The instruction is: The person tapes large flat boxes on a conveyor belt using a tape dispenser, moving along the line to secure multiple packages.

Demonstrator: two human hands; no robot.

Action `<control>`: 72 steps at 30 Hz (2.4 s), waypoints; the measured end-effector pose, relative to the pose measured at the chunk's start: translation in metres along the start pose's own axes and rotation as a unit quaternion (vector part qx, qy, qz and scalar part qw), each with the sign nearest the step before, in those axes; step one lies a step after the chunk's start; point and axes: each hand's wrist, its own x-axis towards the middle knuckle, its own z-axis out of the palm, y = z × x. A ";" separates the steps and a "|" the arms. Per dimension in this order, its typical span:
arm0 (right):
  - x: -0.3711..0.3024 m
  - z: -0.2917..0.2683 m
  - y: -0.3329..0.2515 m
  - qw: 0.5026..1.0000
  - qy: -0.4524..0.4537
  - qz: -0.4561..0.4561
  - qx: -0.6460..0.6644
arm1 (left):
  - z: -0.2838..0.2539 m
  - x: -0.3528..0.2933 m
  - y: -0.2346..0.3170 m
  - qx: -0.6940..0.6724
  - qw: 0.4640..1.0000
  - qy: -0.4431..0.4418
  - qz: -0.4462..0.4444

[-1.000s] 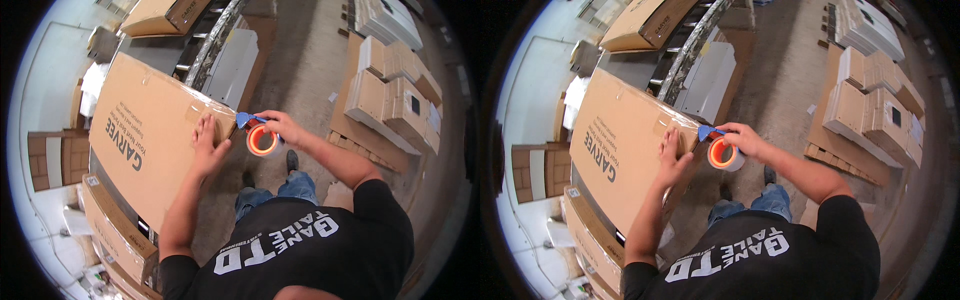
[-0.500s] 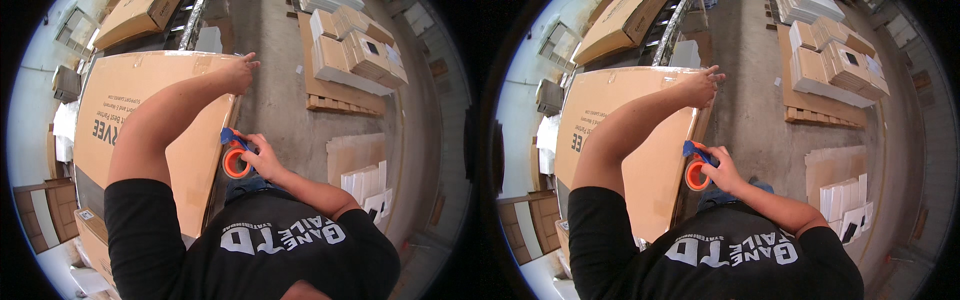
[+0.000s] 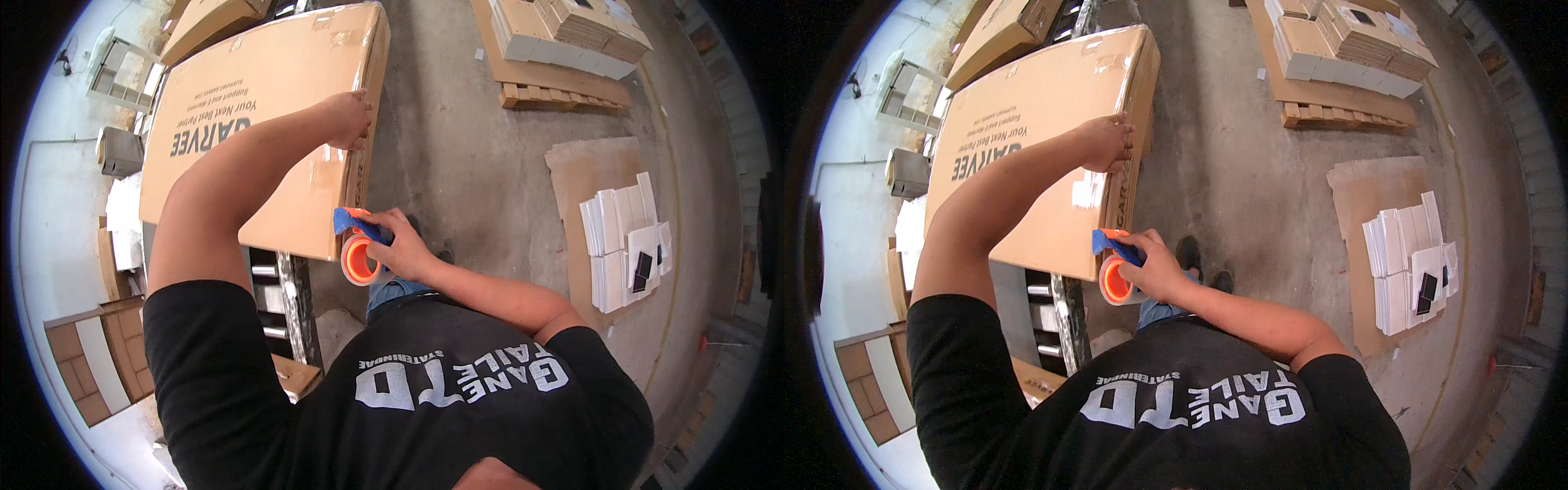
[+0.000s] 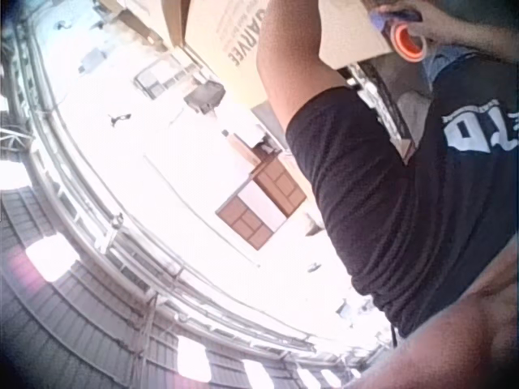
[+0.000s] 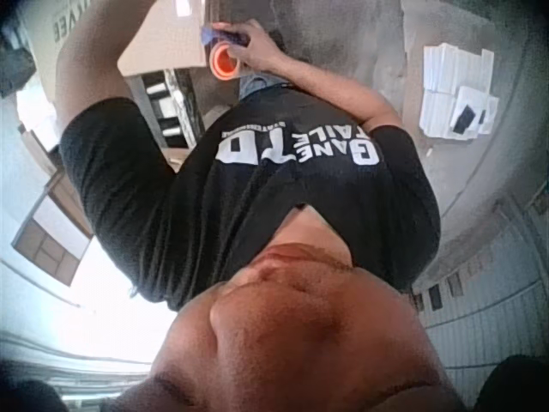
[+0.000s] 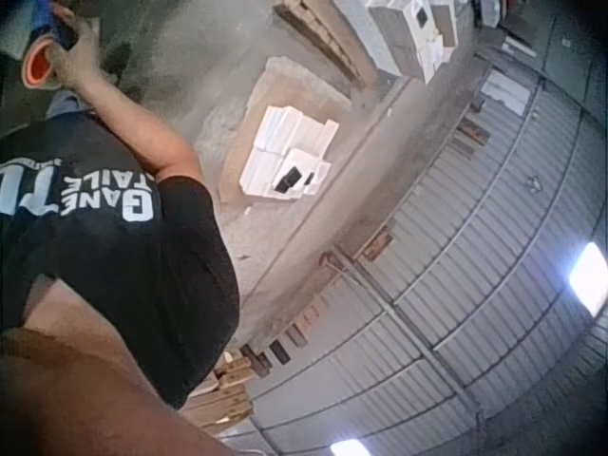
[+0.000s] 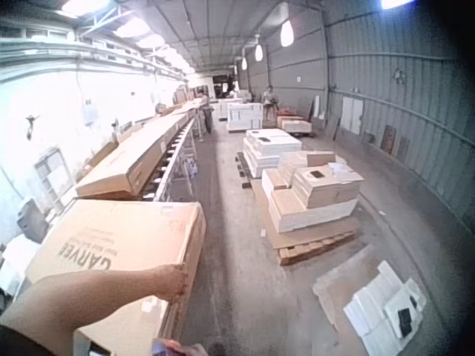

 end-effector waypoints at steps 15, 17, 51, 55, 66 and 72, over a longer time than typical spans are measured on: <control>-0.037 0.144 0.055 0.994 0.107 -0.028 0.020 | 0.063 -0.127 0.173 -0.112 0.969 0.218 -0.028; -0.034 0.168 0.020 0.986 -0.033 -0.067 -0.148 | 0.076 -0.134 0.180 -0.104 0.968 0.227 -0.032; -0.074 0.030 0.090 0.970 -0.158 -0.077 -0.166 | 0.093 -0.172 0.169 -0.327 0.895 0.286 -0.102; -0.094 -0.096 0.092 0.976 0.024 0.029 -0.214 | 0.035 -0.147 0.132 -0.211 0.951 0.225 -0.021; 0.017 -0.211 0.121 0.962 0.247 -0.003 -0.116 | 0.022 0.034 -0.025 -0.107 0.986 0.122 -0.035; 0.066 -0.263 0.119 0.956 0.282 0.057 -0.057 | 0.010 0.097 -0.176 -0.159 0.936 0.258 -0.179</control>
